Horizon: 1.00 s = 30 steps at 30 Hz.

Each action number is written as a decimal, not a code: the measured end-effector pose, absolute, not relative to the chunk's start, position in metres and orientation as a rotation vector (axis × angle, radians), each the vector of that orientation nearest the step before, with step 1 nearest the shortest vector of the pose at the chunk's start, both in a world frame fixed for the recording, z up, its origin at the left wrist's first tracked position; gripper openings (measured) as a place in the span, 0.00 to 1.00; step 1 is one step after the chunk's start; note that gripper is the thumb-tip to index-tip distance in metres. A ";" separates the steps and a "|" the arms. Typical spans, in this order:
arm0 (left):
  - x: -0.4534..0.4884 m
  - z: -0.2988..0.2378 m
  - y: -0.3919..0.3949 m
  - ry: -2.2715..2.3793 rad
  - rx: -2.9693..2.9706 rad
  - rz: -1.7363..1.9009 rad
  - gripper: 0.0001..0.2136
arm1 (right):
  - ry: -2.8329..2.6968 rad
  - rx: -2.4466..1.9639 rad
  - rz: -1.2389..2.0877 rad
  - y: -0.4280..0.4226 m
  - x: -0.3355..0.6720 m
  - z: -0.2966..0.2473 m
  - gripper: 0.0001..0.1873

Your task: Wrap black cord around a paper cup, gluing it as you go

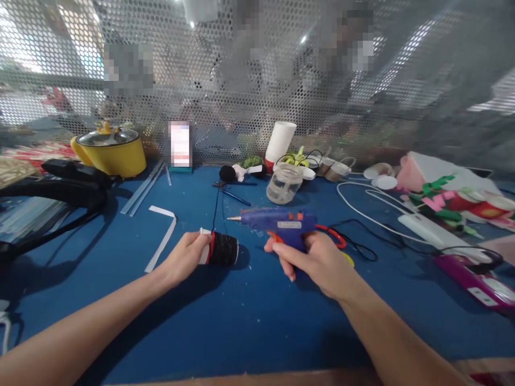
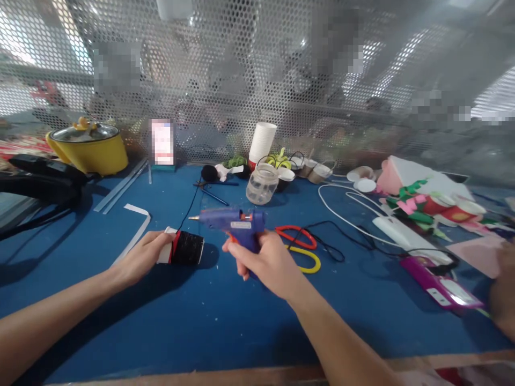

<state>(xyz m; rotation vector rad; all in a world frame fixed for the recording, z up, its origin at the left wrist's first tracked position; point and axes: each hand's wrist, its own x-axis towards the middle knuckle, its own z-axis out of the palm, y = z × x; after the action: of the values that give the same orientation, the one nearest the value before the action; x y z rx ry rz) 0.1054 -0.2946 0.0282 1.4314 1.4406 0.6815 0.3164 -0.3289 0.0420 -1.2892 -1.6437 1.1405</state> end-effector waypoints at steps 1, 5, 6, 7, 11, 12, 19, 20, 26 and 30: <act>0.105 0.029 -0.294 1.418 1.461 0.669 0.12 | -1.674 -1.324 1.126 -0.331 0.314 0.042 0.10; 0.104 0.025 -0.292 1.334 1.605 0.645 0.13 | -1.753 -1.418 1.072 -0.340 0.306 0.041 0.09; 0.103 0.024 -0.291 1.342 1.630 0.646 0.13 | -1.790 -1.416 1.046 -0.342 0.304 0.040 0.09; 0.102 0.022 -0.290 1.361 1.648 0.646 0.13 | -1.830 -1.405 1.003 -0.343 0.303 0.038 0.09; 0.101 0.020 -0.283 1.411 1.685 0.633 0.12 | -1.958 -1.360 0.763 -0.346 0.302 0.031 0.08; 0.102 0.020 -0.282 1.404 1.682 0.622 0.12 | -1.977 -1.356 0.715 -0.346 0.302 0.030 0.07; 0.107 0.026 -0.274 1.447 1.685 0.561 0.12 | -2.066 -1.370 0.596 -0.345 0.301 0.026 0.07; 0.108 0.026 -0.273 1.448 1.673 0.558 0.12 | -2.076 -1.369 0.581 -0.345 0.301 0.026 0.08; 0.110 0.027 -0.274 1.481 1.616 0.553 0.13 | -2.106 -1.374 0.562 -0.344 0.301 0.026 0.09; 0.110 0.026 -0.274 1.452 1.625 0.571 0.13 | -2.096 -1.397 0.559 -0.346 0.300 0.025 0.09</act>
<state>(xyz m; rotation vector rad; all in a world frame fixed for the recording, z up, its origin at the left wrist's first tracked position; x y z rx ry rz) 0.1096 -0.2744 0.0264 1.6247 1.4523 0.5706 0.3003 -0.3455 0.0251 -1.3975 -2.0960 0.5586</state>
